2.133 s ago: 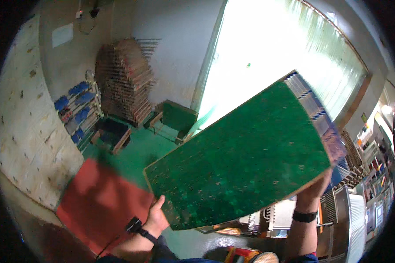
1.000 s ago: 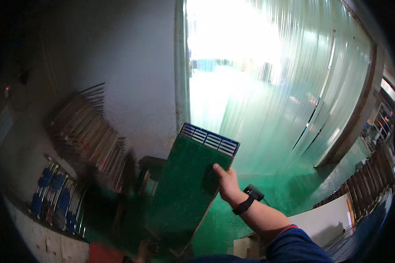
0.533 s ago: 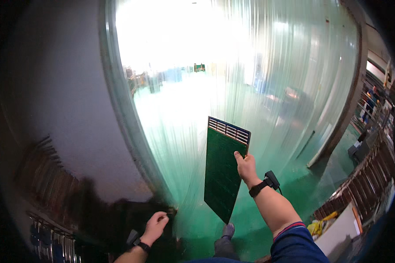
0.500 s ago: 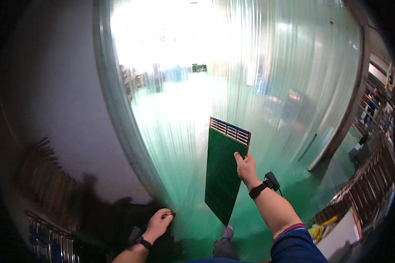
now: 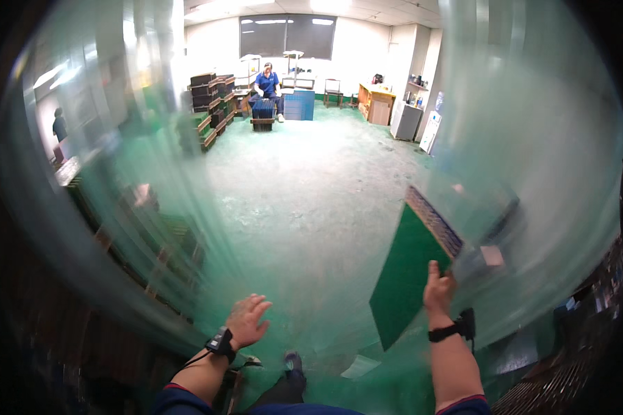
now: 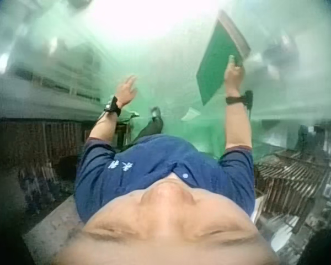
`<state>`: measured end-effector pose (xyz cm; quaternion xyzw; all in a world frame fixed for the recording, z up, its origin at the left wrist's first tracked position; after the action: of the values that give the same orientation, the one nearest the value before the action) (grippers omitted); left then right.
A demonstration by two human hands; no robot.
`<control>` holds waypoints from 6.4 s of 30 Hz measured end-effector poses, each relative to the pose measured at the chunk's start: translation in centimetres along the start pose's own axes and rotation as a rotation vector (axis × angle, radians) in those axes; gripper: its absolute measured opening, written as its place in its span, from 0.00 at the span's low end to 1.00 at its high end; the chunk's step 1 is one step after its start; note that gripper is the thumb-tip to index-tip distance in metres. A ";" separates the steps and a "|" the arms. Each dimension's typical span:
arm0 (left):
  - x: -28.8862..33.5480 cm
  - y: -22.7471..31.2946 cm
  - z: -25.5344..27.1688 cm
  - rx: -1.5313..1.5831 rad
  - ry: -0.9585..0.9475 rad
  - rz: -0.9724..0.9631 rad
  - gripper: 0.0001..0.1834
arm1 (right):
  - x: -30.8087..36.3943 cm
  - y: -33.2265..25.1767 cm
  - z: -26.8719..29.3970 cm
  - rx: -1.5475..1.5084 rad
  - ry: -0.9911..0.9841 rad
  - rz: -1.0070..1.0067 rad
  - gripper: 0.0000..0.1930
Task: Moving processed metal or PCB panels from a production machine to a storage rack and a separate sorting room.
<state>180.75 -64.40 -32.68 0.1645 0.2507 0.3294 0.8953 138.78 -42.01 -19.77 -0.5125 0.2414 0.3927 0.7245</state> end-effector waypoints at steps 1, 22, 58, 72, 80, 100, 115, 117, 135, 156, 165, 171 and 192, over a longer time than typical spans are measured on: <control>0.1 -1.5 -0.3 -0.110 0.074 0.036 0.26 | -1.0 1.2 1.3 0.026 0.023 -0.013 0.22; -39.3 -43.5 -19.1 0.006 0.258 1.128 0.20 | -21.5 54.6 -27.3 0.855 0.117 -0.527 0.23; -168.1 -80.2 -42.1 1.989 -0.045 1.127 0.28 | -106.8 43.4 -158.6 -1.168 -0.549 -0.570 0.19; -196.7 -117.1 -49.8 0.494 -0.253 1.311 0.27 | -125.0 62.2 -200.8 -0.326 -1.152 -0.506 0.15; -216.3 -127.0 -48.0 0.314 -0.262 1.348 0.23 | -132.0 82.6 -218.1 0.295 -1.255 -0.458 0.16; -259.9 -148.4 -55.7 0.120 -0.490 1.528 0.29 | -155.3 103.9 -276.3 0.175 -1.439 -0.330 0.19; -285.4 -148.6 -62.7 0.357 -0.152 1.875 0.22 | -164.4 107.0 -330.5 -0.257 -1.463 -0.100 0.14; -285.7 -144.8 -62.8 0.274 -0.320 1.954 0.23 | -164.6 108.3 -336.3 -0.332 -1.466 -0.133 0.15; -297.6 -141.6 -68.0 0.696 -0.142 2.274 0.20 | -162.1 118.4 -357.5 -0.435 -1.612 -0.504 0.18; -270.6 -119.0 -73.4 0.822 0.573 2.019 0.17 | -150.2 92.0 -319.2 -0.175 -2.391 0.955 0.23; -246.6 -101.5 -72.4 0.735 1.073 2.129 0.18 | -145.2 76.4 -319.9 -0.469 -1.965 1.029 0.16; -235.6 -96.3 -65.5 1.196 2.516 1.036 0.34 | -133.8 59.0 -316.5 0.091 -2.278 0.765 0.24; -208.8 -83.1 -29.9 0.204 2.231 -0.052 0.49 | -71.6 0.9 -234.7 -1.625 -2.317 2.320 0.25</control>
<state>69.04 -261.53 -24.27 -0.1555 0.9420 0.2516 0.1585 109.24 -283.62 -50.47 -0.2085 0.3598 -0.7608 0.4983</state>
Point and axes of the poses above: each hand's wrist, its own x-axis away from the middle knuckle, its own z-axis out of the back of the hand, y = z × x, the point moved 4 cm from there along -x, towards the middle knuckle, and after that the axes turned 11 degrees about z, right-handed, at the moved point
